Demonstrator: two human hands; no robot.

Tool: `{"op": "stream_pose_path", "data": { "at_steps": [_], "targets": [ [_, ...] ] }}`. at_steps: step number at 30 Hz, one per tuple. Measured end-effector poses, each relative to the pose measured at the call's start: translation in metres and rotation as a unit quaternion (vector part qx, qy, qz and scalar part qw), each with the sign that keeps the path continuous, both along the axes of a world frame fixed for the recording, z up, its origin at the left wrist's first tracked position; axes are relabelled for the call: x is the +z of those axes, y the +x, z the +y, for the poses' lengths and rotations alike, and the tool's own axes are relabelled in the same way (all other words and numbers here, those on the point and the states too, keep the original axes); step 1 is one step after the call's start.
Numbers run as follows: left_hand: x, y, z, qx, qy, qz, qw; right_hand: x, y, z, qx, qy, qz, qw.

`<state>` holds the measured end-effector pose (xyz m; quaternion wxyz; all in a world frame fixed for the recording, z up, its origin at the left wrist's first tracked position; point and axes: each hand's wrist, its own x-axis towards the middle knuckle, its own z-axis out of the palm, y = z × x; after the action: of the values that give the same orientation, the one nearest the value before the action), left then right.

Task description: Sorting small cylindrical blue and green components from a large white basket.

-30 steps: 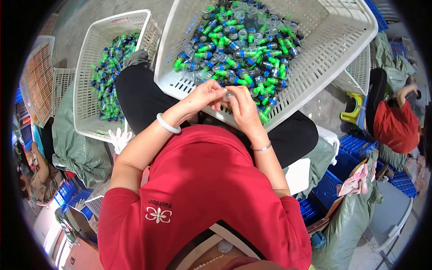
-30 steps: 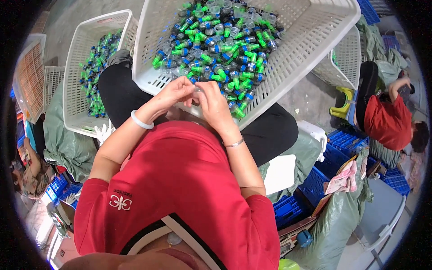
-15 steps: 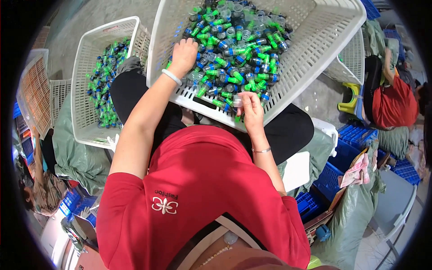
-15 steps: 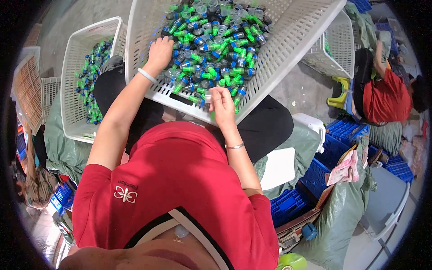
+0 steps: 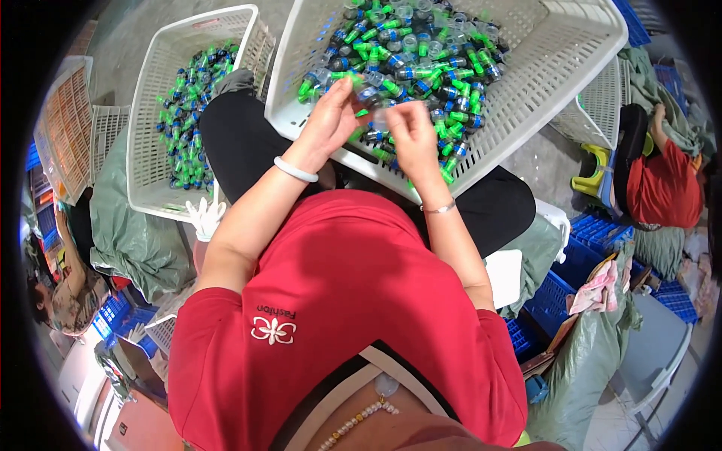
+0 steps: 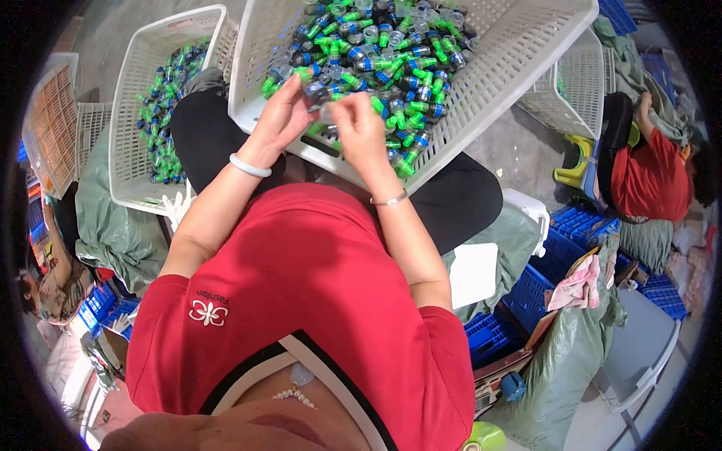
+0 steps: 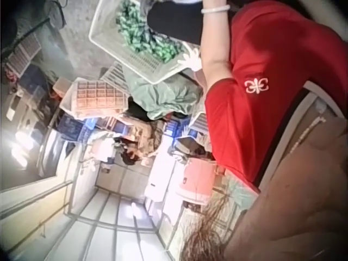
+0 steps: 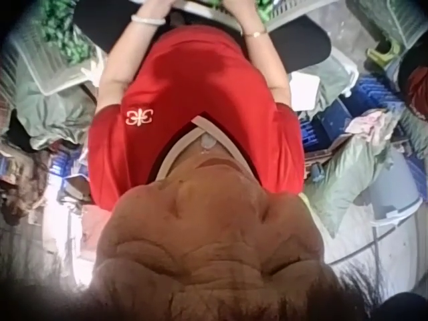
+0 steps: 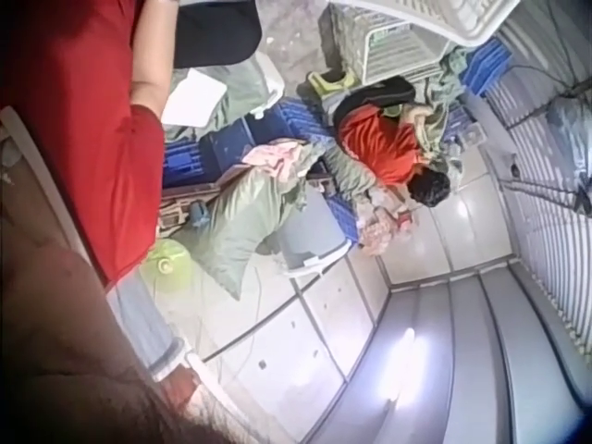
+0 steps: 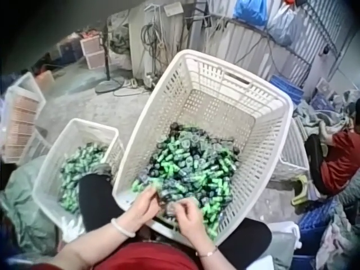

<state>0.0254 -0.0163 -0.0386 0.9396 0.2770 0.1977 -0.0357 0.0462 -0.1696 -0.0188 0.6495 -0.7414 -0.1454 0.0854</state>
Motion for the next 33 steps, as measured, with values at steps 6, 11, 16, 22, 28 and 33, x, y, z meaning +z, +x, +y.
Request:
{"op": "stream_pose_path", "data": {
  "at_steps": [6, 11, 16, 22, 28, 33],
  "targets": [
    [-0.003, -0.009, 0.019, -0.057, 0.109, 0.035, 0.992, 0.015, -0.016, -0.004, 0.099, -0.051, -0.020, 0.994],
    [0.032, -0.018, 0.003, -0.092, 0.395, 0.008, 0.914, 0.023, 0.008, -0.012, -0.004, -0.046, -0.029, 0.999],
    [0.005, -0.013, -0.014, 0.059, 0.579, -0.147, 0.800, 0.022, -0.008, 0.007, 0.021, -0.147, -0.083, 0.985],
    [0.028, -0.030, -0.023, -0.012, 0.661, -0.069, 0.747, 0.019, -0.012, 0.004, -0.007, -0.227, -0.041, 0.973],
    [0.005, -0.035, -0.009, -0.121, 0.534, -0.007, 0.837, 0.017, -0.024, -0.020, 0.145, -0.182, -0.248, 0.941],
    [0.005, -0.051, -0.023, -0.063, 0.616, -0.117, 0.776, 0.014, -0.025, -0.035, 0.228, -0.293, -0.212, 0.904]
  ]
}}
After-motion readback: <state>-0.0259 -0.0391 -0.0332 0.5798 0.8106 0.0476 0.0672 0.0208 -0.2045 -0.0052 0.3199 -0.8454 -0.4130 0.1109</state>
